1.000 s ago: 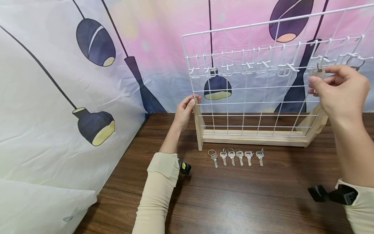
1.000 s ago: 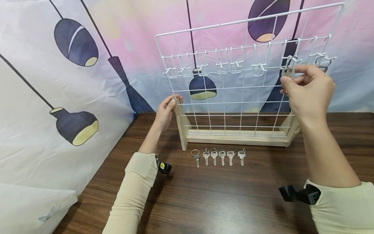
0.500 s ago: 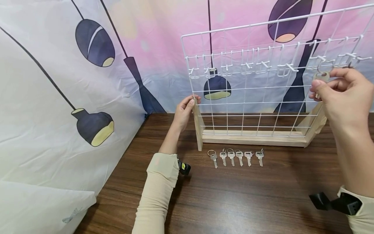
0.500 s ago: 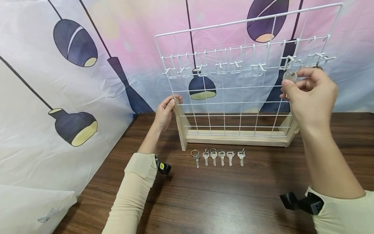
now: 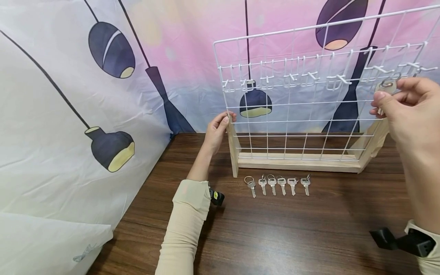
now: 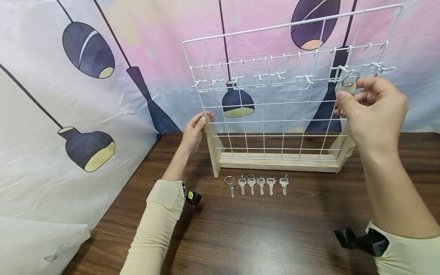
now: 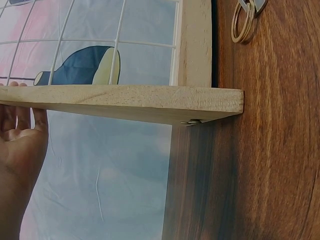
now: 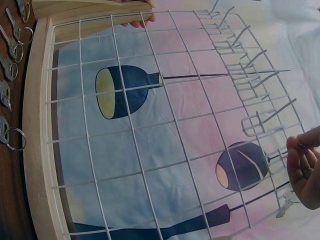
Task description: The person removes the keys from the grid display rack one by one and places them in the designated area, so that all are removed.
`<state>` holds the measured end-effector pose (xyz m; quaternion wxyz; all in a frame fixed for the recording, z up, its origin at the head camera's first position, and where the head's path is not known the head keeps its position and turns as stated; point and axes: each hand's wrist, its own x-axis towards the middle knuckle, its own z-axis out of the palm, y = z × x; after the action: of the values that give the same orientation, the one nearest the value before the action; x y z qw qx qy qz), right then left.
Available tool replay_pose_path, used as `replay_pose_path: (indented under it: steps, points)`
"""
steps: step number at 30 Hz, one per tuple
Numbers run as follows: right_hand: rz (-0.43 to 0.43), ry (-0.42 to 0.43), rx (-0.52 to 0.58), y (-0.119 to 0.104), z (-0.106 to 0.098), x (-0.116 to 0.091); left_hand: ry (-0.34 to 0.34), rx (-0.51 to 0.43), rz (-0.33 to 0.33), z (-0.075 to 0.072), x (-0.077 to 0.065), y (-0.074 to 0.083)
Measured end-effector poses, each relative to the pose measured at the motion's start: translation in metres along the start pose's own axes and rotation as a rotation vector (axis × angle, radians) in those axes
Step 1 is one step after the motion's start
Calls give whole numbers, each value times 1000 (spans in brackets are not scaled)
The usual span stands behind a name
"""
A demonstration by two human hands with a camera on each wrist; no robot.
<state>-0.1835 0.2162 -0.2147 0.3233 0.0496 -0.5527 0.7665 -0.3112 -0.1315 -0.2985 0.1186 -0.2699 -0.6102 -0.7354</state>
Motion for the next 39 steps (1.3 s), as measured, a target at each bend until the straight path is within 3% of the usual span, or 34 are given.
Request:
replay_pose_path:
  steps: [12, 19, 25, 29, 39]
  points:
    - [-41, -46, 18, 1, 0, -6, -11, -3, 5, -1, 1, -2]
    - [-36, -38, -299, 2, -3, -13, -13, -13, 2, -1, 1, -1]
    - [-16, -47, -387, 11, -9, -21, -12, -9, 6, -2, 1, -2]
    - [10, -73, -546, 20, -14, -26, -4, -1, 6, -2, 1, -3]
    - [25, -180, -826, 45, -32, -34, -2, -1, 0, -2, 1, -2]
